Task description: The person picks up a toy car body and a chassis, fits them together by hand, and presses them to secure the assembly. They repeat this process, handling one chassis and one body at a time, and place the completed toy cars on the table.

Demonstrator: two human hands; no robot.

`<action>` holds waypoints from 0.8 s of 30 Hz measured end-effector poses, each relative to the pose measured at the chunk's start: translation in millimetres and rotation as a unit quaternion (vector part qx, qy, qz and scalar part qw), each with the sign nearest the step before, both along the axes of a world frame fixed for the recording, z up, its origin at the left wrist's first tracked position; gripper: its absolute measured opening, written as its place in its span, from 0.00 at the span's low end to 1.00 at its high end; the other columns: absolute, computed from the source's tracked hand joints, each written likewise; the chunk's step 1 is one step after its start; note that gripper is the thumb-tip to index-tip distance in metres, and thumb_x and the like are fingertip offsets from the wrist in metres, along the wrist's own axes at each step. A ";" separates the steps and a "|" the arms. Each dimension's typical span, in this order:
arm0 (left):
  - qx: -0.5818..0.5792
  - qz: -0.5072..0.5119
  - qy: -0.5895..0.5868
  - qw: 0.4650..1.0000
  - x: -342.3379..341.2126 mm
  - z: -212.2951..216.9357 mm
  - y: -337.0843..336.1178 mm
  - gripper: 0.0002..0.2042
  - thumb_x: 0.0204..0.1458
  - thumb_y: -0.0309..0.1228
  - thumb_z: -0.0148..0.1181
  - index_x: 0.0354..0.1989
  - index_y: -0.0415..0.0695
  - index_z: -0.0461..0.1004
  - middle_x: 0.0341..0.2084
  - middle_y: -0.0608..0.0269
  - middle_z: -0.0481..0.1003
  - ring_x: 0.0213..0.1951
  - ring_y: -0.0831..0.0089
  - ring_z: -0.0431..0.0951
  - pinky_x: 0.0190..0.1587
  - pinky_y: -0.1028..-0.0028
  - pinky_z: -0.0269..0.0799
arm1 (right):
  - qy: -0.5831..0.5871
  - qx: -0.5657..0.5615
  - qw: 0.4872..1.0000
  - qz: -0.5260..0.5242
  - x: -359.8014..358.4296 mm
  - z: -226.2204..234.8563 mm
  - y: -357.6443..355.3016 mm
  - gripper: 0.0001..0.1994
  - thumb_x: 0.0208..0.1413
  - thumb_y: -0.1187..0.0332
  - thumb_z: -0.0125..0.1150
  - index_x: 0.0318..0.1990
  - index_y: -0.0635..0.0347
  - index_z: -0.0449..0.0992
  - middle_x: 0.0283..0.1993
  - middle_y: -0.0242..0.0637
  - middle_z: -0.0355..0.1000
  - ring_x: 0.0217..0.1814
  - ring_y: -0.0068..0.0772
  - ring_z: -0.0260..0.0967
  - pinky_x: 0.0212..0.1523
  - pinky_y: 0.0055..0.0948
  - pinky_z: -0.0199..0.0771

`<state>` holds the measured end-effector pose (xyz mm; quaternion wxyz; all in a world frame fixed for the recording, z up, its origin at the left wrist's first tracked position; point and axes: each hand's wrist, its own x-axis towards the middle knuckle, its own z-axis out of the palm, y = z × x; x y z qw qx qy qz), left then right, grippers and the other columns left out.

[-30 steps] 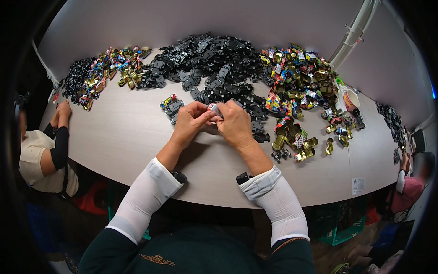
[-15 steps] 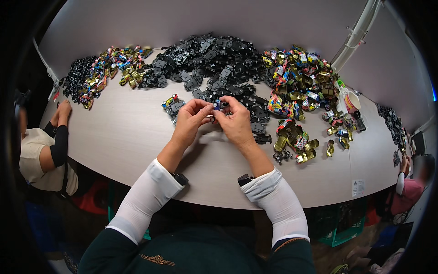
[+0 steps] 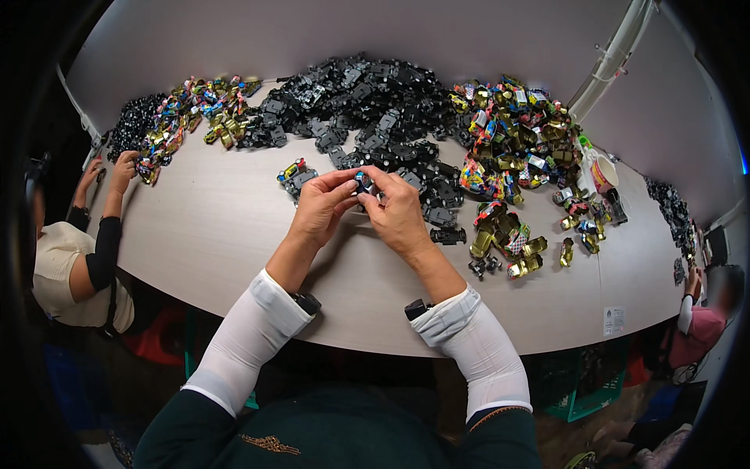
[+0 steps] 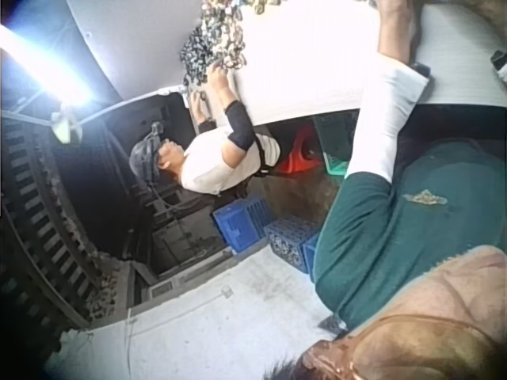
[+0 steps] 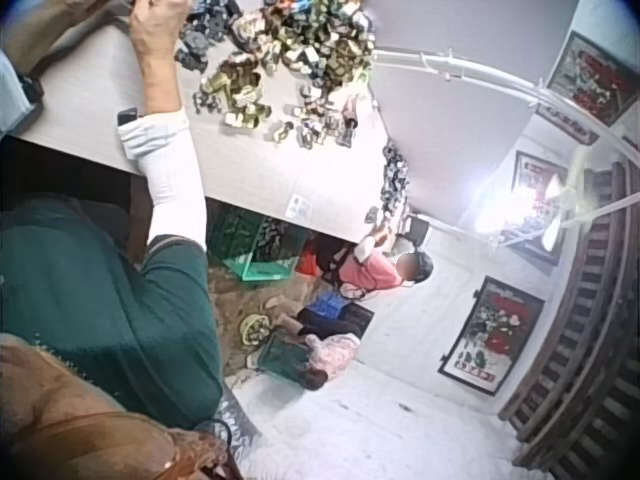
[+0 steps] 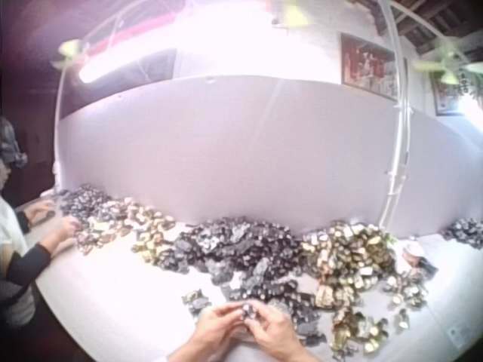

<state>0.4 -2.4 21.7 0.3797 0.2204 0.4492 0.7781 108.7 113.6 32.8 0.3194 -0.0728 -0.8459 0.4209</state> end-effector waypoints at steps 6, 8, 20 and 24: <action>-0.045 0.013 0.012 0.999 0.2 7.9 -0.2 0.13 0.55 0.25 0.57 0.48 0.36 0.71 0.41 0.58 0.75 0.43 0.73 0.76 0.44 0.72 0.77 | -0.024 -0.219 0.971 0.093 4.6 7.6 0.3 0.17 0.51 0.77 0.62 0.50 0.65 0.74 0.32 0.33 0.72 0.31 0.18 0.69 0.30 0.19 0.73; -0.034 -0.032 -0.034 0.998 -3.3 1.5 0.7 0.12 0.55 0.25 0.57 0.48 0.38 0.70 0.41 0.58 0.75 0.43 0.73 0.76 0.42 0.72 0.78 | -0.021 -0.249 0.964 0.092 2.7 7.2 -0.6 0.17 0.51 0.76 0.63 0.50 0.66 0.74 0.32 0.32 0.72 0.31 0.17 0.69 0.30 0.18 0.73; -0.082 -0.081 0.014 0.993 -0.6 0.5 -0.1 0.09 0.59 0.34 0.55 0.44 0.46 0.69 0.31 0.66 0.75 0.28 0.81 0.72 0.30 0.81 0.69 | -0.150 -0.510 0.842 0.094 12.0 10.1 23.1 0.08 0.62 0.69 0.51 0.42 0.63 0.73 0.31 0.30 0.70 0.28 0.20 0.67 0.23 0.21 0.70; -0.101 -0.071 0.056 0.991 1.3 2.9 -2.2 0.09 0.58 0.34 0.55 0.44 0.46 0.69 0.30 0.66 0.74 0.28 0.81 0.72 0.30 0.81 0.69 | -0.176 -0.437 0.880 0.056 12.4 17.3 19.9 0.09 0.62 0.70 0.48 0.44 0.63 0.72 0.25 0.29 0.68 0.20 0.17 0.63 0.15 0.16 0.63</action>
